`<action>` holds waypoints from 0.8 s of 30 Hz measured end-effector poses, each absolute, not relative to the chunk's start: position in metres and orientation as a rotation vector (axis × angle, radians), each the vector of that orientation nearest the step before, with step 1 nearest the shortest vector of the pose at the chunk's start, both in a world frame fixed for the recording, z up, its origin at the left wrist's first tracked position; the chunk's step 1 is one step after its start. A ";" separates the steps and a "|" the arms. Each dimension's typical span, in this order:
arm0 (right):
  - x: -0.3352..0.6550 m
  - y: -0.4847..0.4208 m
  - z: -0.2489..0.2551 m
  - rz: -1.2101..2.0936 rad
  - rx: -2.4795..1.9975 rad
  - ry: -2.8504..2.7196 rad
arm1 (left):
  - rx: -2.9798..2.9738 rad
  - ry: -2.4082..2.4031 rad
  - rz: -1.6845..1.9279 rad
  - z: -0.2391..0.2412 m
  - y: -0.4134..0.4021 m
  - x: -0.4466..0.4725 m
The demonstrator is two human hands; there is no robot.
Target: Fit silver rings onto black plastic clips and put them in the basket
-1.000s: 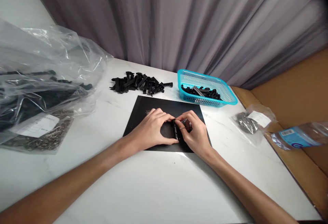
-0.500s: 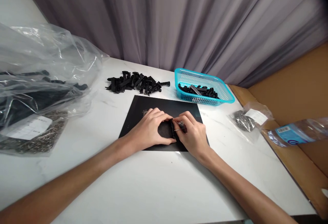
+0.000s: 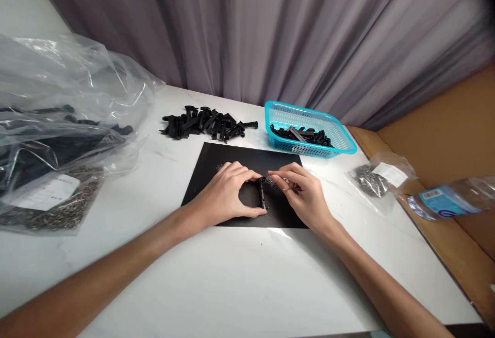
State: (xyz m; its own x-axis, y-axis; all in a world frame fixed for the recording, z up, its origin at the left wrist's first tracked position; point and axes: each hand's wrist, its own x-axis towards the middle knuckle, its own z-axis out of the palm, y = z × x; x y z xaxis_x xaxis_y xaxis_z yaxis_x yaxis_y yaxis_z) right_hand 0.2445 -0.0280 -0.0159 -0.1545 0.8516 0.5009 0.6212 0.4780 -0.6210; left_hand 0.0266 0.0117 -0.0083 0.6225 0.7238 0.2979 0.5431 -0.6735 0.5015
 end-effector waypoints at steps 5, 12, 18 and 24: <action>0.246 -0.027 -0.019 0.335 -1.202 -1.876 | 2.501 0.992 0.692 -0.008 0.012 0.027; 0.247 -0.031 -0.024 0.220 -1.141 -2.012 | 2.493 0.998 0.686 -0.008 0.012 0.027; 0.242 -0.030 -0.031 -0.005 -1.098 -2.109 | 2.465 0.997 0.695 -0.009 0.013 0.029; 0.237 -0.029 -0.037 -0.141 -1.061 -2.183 | 2.475 0.971 0.699 -0.008 0.014 0.028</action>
